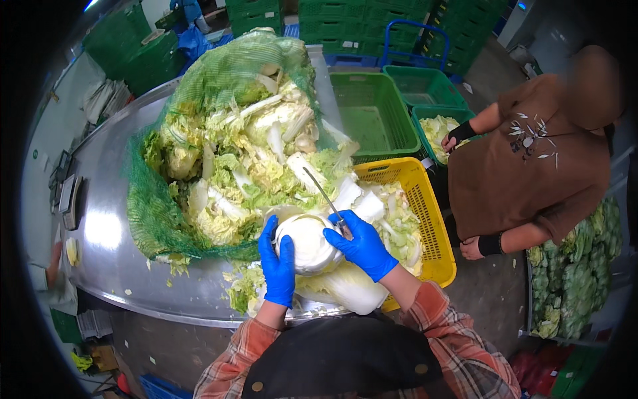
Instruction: The person cuts napa cabbage into halves and quarters using a knife on a stainless steel table. The cut pieces are placed into a yellow basket. A coworker also processes cabbage nearby.
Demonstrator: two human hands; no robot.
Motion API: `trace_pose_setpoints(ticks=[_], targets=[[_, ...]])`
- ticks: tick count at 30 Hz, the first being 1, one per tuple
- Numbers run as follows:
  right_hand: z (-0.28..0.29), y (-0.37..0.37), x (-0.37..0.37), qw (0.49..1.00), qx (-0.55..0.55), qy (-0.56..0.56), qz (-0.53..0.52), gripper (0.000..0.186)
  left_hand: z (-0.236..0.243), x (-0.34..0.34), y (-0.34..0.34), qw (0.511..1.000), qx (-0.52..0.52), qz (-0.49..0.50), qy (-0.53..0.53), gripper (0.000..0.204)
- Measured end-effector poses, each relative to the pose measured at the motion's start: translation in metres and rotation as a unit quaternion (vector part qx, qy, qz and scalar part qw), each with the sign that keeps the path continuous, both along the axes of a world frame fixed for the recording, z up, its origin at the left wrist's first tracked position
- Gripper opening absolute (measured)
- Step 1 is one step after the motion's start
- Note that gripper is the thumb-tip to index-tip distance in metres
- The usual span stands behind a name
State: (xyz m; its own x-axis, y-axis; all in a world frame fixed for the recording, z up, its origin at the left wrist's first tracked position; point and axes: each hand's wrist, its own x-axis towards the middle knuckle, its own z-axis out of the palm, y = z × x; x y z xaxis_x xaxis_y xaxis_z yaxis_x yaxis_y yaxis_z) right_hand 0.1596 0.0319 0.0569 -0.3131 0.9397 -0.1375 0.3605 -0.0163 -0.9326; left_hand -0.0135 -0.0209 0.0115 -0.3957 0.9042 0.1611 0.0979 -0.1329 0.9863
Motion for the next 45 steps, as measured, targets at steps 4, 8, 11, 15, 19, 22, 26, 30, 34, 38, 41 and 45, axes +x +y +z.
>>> trace_pose_setpoints(ticks=[4,8,11,15,19,22,26,30,34,38,41,45], targets=[[-0.001,0.009,0.022,0.993,0.079,-0.084,-0.035,0.034,0.003,-0.029,0.002,0.994,-0.076,0.034,-0.068,0.037],[-0.007,0.012,0.063,0.99,-0.025,-0.124,0.057,0.043,-0.018,-0.06,-0.014,0.963,-0.155,0.072,-0.211,0.041],[0.009,0.01,0.059,0.99,0.024,-0.133,0.037,0.051,0.0,-0.037,-0.027,0.975,-0.152,0.081,-0.139,0.049],[0.024,-0.006,-0.001,0.996,0.069,0.019,0.044,0.064,0.009,-0.001,-0.029,0.997,-0.052,0.05,0.021,0.062],[-0.01,0.0,-0.027,0.994,0.013,-0.008,0.105,0.056,0.013,0.003,-0.027,0.994,-0.045,0.029,0.092,0.06],[-0.024,0.02,-0.04,0.989,0.106,0.072,0.073,0.055,0.008,-0.001,-0.028,0.994,-0.053,0.035,0.084,0.061],[-0.013,0.036,-0.061,0.979,0.137,-0.066,0.136,0.042,0.0,-0.01,-0.028,0.997,-0.064,0.034,-0.031,0.062],[-0.04,0.07,-0.067,0.961,0.167,-0.187,0.117,0.027,0.006,-0.001,-0.044,0.974,-0.038,0.009,0.225,0.061],[-0.043,0.062,-0.055,0.99,0.118,-0.064,0.046,0.028,-0.021,-0.033,-0.063,0.99,-0.084,0.097,0.054,0.051],[-0.051,0.028,-0.029,0.997,0.065,0.044,-0.017,0.031,-0.026,-0.079,-0.101,0.832,-0.3,-0.008,-0.466,0.069],[-0.049,0.008,-0.016,0.999,0.015,0.05,-0.004,0.033,-0.018,-0.071,-0.096,0.784,-0.287,0.048,-0.548,0.069],[-0.014,0.001,0.0,0.988,0.146,0.043,-0.021,0.05,-0.022,-0.054,-0.073,0.934,-0.238,0.151,-0.218,0.056]])
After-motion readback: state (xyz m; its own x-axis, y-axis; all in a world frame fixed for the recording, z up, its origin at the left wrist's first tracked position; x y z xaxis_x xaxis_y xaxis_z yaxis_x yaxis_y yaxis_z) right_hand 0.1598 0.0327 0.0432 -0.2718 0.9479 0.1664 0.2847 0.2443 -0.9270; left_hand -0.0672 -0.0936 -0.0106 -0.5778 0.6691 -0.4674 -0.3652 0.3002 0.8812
